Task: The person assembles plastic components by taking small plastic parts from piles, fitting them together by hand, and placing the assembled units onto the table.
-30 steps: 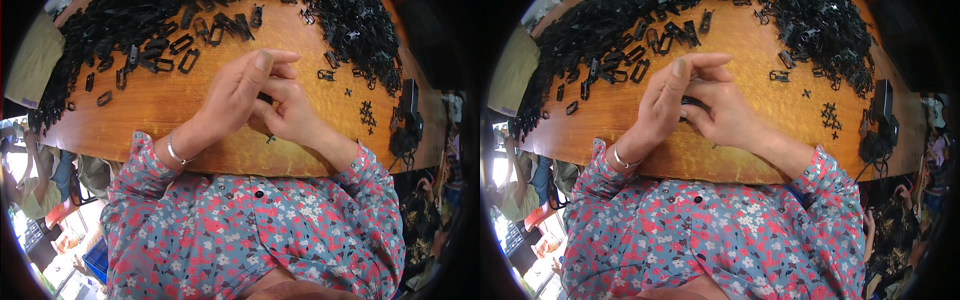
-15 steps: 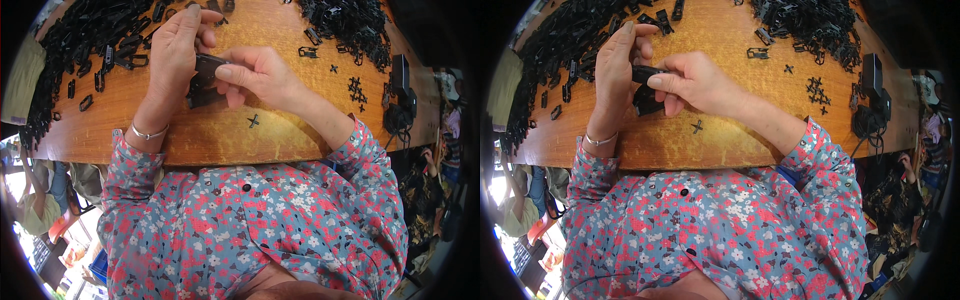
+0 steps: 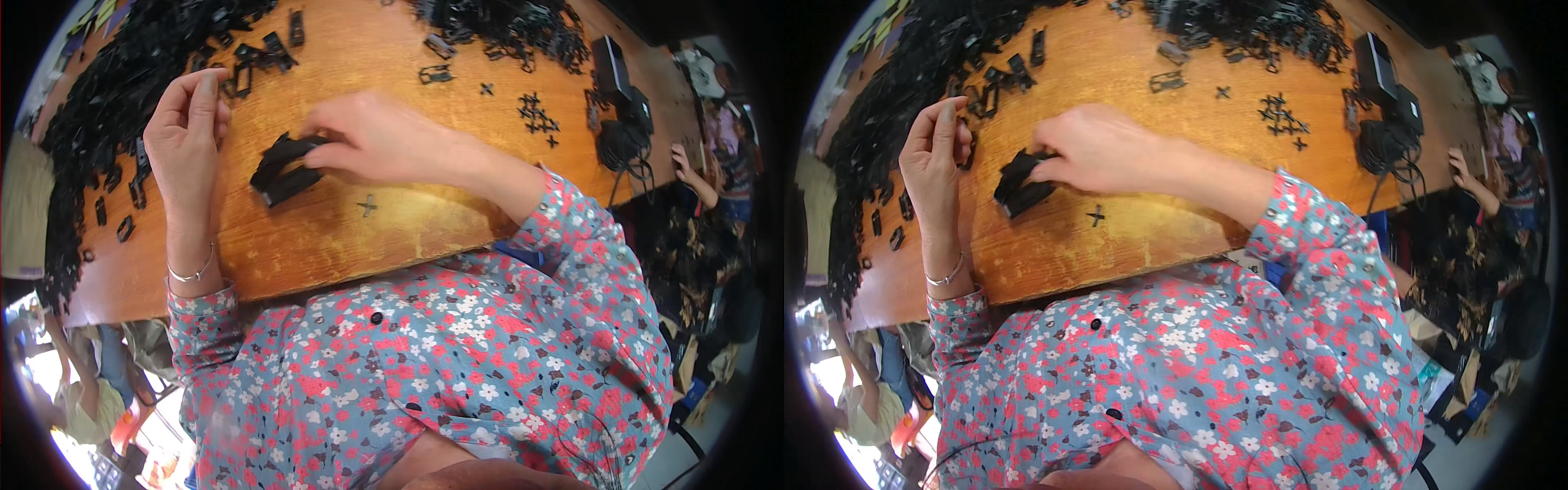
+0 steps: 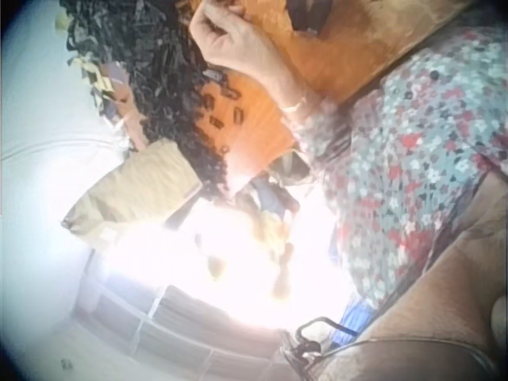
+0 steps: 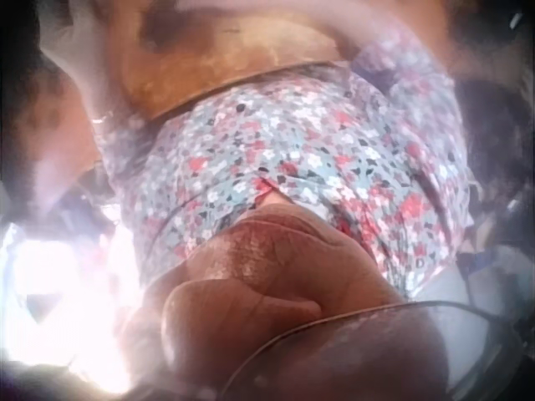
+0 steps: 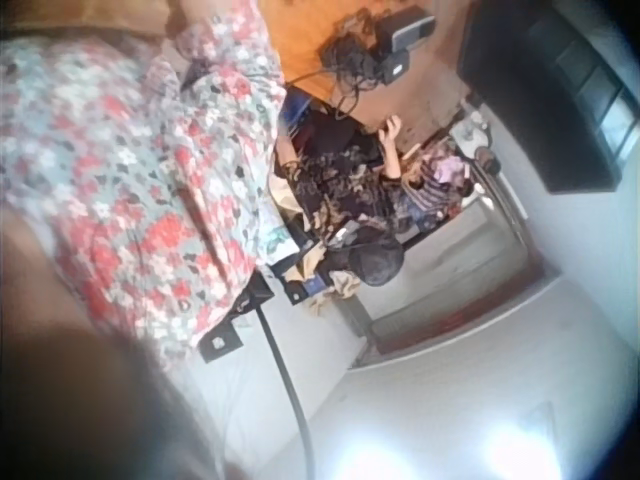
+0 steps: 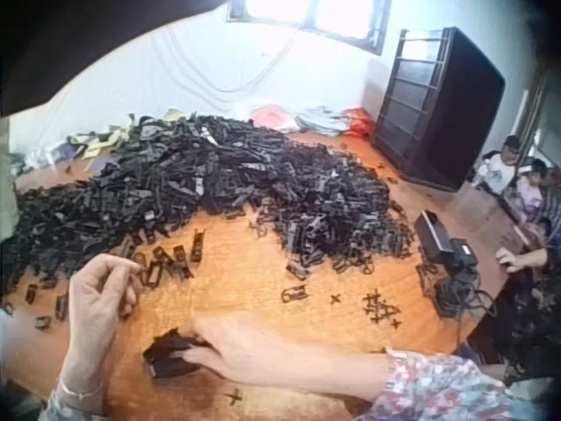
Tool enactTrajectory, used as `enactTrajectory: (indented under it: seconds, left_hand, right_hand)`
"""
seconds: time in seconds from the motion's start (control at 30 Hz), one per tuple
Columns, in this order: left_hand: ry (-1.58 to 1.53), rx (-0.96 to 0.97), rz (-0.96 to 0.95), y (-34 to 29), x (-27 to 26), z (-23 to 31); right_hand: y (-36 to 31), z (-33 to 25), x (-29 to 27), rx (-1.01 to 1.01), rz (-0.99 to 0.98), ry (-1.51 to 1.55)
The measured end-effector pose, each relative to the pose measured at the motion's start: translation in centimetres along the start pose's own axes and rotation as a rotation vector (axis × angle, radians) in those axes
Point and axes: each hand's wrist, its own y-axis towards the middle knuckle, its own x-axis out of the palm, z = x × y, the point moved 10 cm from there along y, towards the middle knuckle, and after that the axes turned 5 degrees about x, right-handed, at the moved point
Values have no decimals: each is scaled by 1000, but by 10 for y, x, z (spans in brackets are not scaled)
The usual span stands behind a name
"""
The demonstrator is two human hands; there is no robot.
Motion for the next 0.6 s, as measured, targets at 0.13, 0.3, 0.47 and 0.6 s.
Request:
enactTrajectory:
  seconds: [0.13, 0.3, 0.47, 0.6]
  left_hand:
    - [431, 289, 16, -6, -32, -1]
    - [810, 328, -84, -23, -23, -4]
    - [950, 347, -130, -20, -15, -3]
    - [804, 338, -145, -17, -14, -7]
  right_hand:
    - [-13, 16, -32, 57, 44, -68]
    - [-31, 41, -101, 143, 314, -361]
    - [-44, 59, -119, 218, 384, -584]
    - [-40, 60, -115, 245, 351, -654]
